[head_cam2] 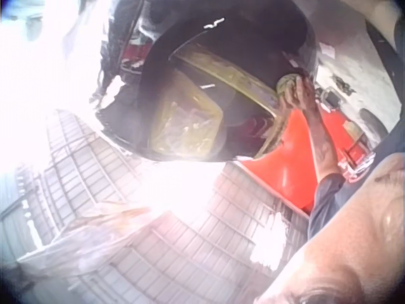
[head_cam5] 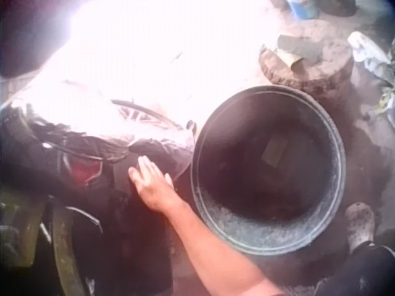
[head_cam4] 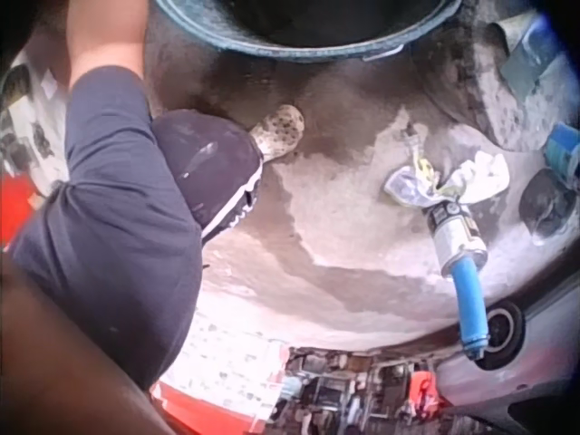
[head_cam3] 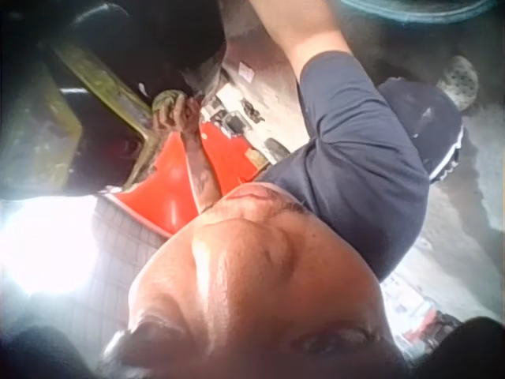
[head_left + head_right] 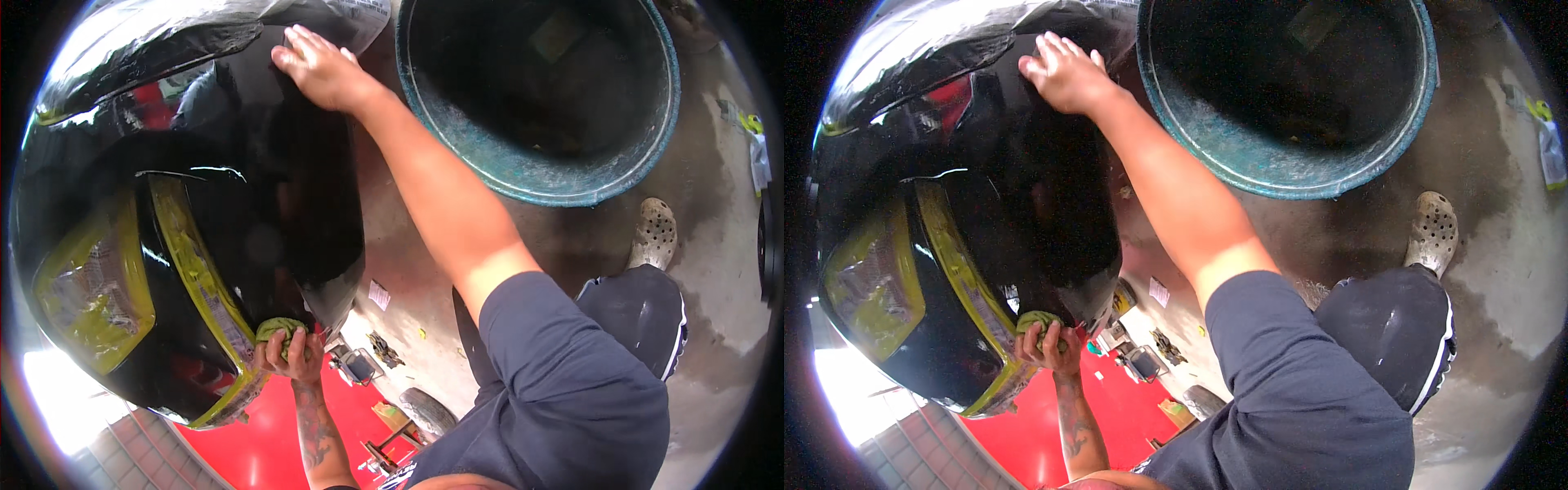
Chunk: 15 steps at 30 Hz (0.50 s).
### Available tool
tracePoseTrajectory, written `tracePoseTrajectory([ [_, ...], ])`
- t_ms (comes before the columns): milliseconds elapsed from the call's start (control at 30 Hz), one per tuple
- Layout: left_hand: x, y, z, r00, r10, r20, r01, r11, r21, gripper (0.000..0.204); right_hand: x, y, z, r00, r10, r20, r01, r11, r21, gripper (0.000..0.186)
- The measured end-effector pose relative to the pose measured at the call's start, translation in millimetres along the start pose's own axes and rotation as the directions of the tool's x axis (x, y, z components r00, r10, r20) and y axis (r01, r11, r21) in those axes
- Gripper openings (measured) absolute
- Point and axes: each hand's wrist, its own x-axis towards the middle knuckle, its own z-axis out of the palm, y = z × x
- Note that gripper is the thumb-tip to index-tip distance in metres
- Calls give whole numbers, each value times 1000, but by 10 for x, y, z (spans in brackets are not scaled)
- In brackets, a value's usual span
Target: The person performs wet sanding on a masked-off car body panel using a sanding block and then wipes and buffs the surface with a cloth and water.
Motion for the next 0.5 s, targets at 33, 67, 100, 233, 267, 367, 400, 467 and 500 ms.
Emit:
tracePoseTrajectory([
  [33,2,9,10,1000,-1,0,1,1000,0,17,107,-70,-82,999,20,49,-20,1000,4,67],
  [67,2,17,21,1000,10,4,-10,1000,7,17,80,-142,-48,1000,-2,1,2,999,-49,66],
  [100,8,7,29,1000,23,9,-23,1000,22,17,4,-255,38,999,-31,-45,26,995,-96,64],
  [233,-18,-13,-1,1000,-16,-13,16,1000,-19,15,-590,-764,346,964,-249,-94,239,965,-107,66],
  [267,-7,-14,-4,1000,-9,-1,9,1000,-8,15,-579,-743,313,966,-248,-66,240,964,-112,65],
  [367,-15,-24,-18,1000,2,-3,-2,1000,11,16,-609,-633,140,980,-192,-55,186,977,-101,61],
  [400,-19,-31,-21,1000,7,-13,-7,1000,14,18,-595,-636,149,981,-185,-62,178,979,-100,61],
  [467,17,-25,-9,1000,6,-11,-6,1000,3,17,-508,-655,173,968,-242,-68,236,968,-90,60],
  [500,13,-14,-11,1000,3,1,-3,1000,-18,16,-441,-680,208,952,-300,-63,295,952,-81,60],
])
